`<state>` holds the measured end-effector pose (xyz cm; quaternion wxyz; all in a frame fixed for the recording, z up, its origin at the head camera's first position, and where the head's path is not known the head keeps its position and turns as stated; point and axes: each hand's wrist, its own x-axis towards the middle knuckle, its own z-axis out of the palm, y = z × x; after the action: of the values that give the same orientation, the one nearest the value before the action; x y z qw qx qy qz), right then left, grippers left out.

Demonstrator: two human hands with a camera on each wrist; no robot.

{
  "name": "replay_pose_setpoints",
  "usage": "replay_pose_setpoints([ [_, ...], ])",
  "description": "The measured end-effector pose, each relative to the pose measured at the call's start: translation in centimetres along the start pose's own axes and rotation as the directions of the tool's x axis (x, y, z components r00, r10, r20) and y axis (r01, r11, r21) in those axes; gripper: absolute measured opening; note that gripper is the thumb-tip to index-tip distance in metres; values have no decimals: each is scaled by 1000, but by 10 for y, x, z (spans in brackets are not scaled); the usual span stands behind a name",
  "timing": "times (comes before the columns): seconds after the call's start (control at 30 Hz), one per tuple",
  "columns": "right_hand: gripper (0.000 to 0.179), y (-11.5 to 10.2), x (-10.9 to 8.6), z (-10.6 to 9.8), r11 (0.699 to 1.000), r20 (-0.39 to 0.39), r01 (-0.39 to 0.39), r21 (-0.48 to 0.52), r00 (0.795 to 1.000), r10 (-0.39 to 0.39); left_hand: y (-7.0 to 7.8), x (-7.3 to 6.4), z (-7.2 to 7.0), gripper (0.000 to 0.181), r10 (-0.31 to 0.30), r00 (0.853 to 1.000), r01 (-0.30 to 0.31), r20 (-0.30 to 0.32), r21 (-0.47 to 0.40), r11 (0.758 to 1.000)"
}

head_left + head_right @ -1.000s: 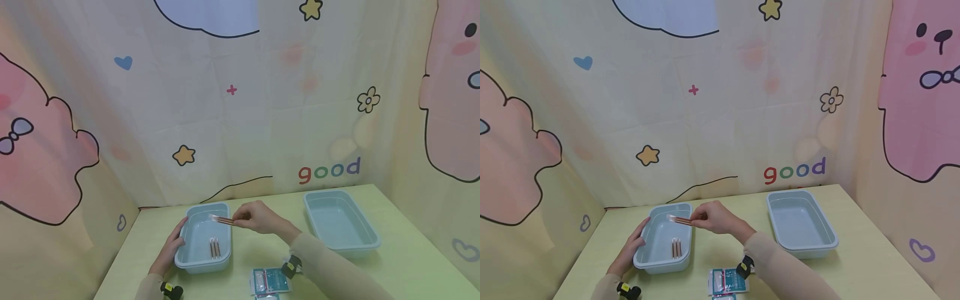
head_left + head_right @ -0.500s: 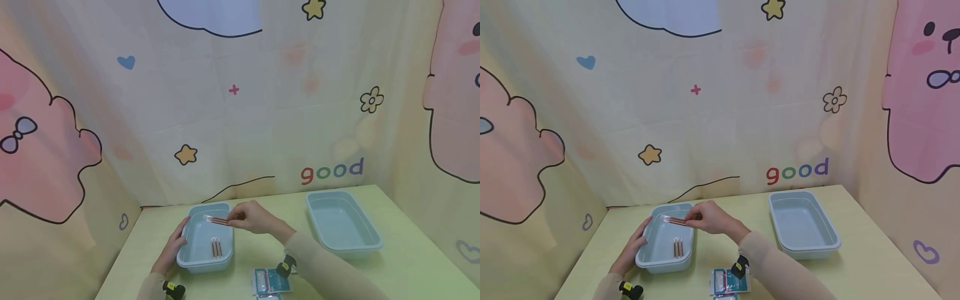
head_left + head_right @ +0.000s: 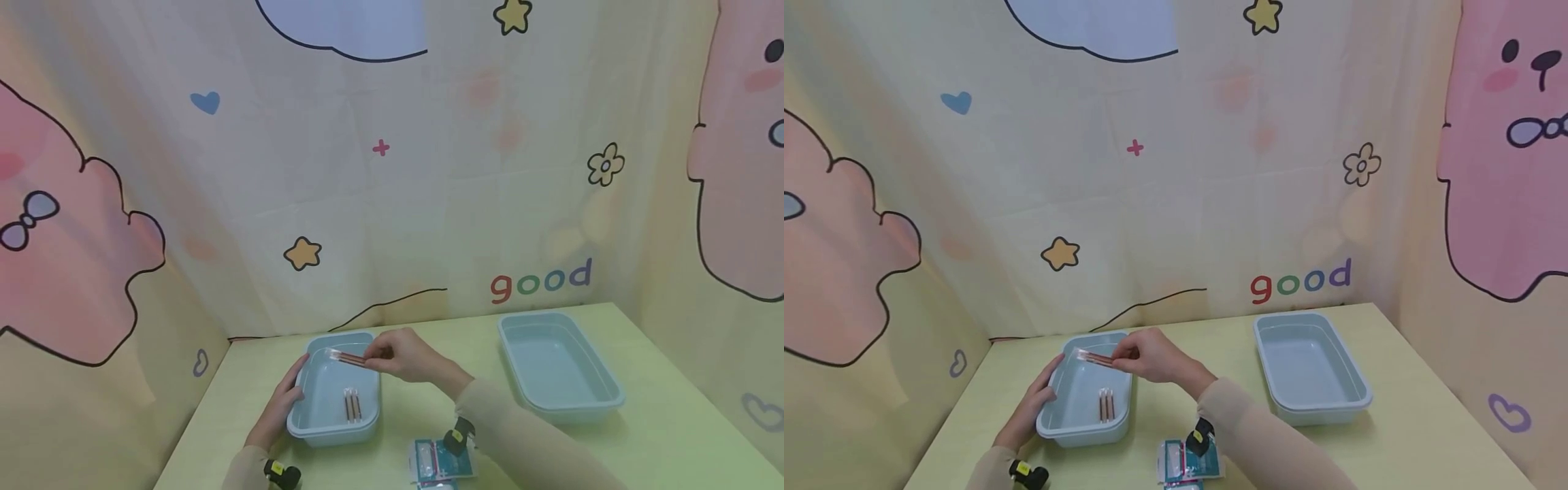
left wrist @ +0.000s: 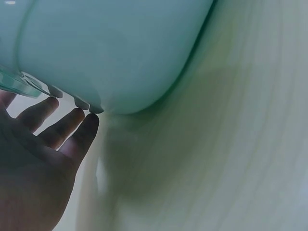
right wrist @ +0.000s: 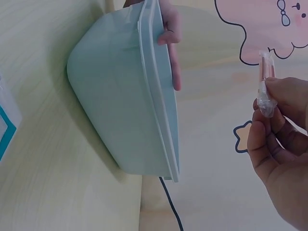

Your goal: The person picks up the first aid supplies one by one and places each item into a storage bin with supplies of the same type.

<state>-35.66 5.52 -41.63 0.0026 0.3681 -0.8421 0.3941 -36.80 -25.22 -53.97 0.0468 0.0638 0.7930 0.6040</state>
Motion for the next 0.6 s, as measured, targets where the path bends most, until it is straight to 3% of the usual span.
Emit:
replay_pose_setpoints([
  [0.27,11,-1,4,10,1000,-1,-22,7,1000,22,-3,0,-1,76,0,1000,0,0,-7,1000],
  [0.6,11,-3,11,17,1000,11,11,7,1000,-11,0,0,0,76,-4,1000,4,-9,-9,1000],
])
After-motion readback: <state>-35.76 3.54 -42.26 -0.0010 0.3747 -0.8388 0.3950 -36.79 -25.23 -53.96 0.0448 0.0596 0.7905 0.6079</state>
